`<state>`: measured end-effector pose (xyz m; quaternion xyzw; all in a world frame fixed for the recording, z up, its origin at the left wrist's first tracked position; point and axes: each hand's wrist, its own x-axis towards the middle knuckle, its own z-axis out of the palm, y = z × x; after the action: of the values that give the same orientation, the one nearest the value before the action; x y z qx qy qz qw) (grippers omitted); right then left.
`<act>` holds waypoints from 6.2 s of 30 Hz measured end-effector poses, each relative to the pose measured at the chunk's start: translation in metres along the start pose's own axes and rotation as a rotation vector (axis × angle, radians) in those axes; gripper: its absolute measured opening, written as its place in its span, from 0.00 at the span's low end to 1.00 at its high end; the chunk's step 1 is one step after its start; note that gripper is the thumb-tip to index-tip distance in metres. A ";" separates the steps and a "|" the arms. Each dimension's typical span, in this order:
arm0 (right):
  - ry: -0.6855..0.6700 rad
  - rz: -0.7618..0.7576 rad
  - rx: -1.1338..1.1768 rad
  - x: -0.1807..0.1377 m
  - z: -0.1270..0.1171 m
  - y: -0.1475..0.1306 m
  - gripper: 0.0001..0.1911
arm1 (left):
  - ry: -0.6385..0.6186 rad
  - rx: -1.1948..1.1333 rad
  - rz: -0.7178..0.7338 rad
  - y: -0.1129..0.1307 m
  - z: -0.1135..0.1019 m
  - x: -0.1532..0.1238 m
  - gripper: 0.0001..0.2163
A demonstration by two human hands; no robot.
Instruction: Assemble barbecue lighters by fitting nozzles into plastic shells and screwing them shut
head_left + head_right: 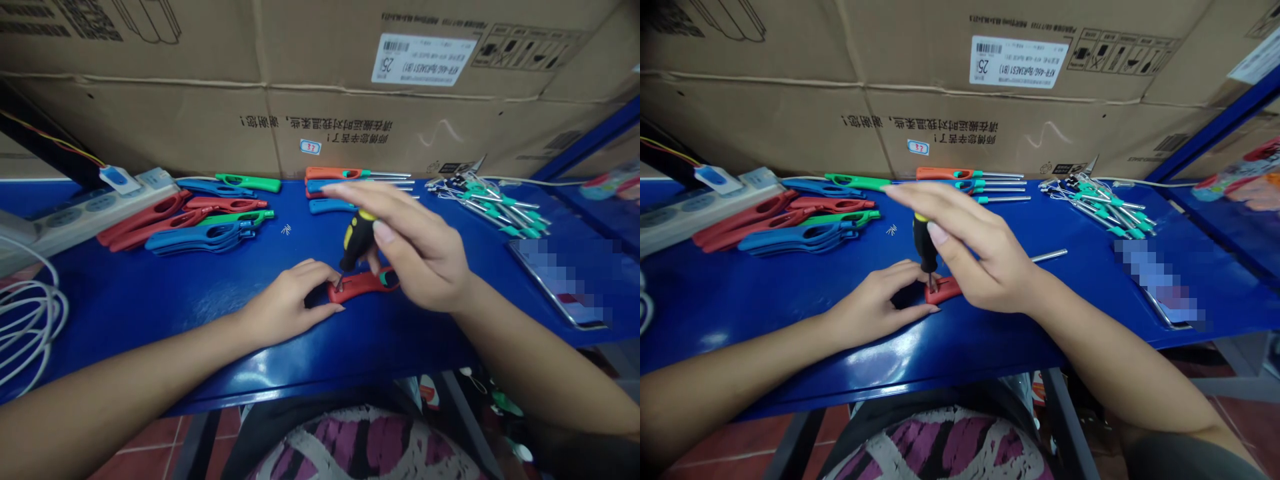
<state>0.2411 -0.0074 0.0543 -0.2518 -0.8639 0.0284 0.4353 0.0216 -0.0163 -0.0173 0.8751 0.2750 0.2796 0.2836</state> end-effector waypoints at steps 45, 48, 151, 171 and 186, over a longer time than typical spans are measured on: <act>-0.067 -0.017 0.187 0.004 -0.007 -0.002 0.15 | 0.016 0.028 0.013 -0.003 0.001 -0.001 0.10; -0.042 -0.100 0.107 0.003 -0.007 -0.001 0.14 | 0.023 0.024 0.013 -0.003 0.002 -0.001 0.10; -0.535 0.680 -0.352 -0.076 -0.090 0.163 0.11 | 0.070 0.737 -0.216 -0.054 -0.062 0.110 0.14; -0.570 0.684 -0.405 -0.076 -0.091 0.164 0.17 | 0.057 0.662 -0.199 -0.059 -0.060 0.110 0.14; -0.137 0.441 -0.482 -0.061 -0.080 0.148 0.19 | 0.013 0.942 -0.819 -0.098 -0.136 0.094 0.13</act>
<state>0.3934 0.0797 0.0189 -0.5258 -0.7978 -0.0662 0.2875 -0.0322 0.1580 0.0430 0.7279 0.6838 0.0020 -0.0500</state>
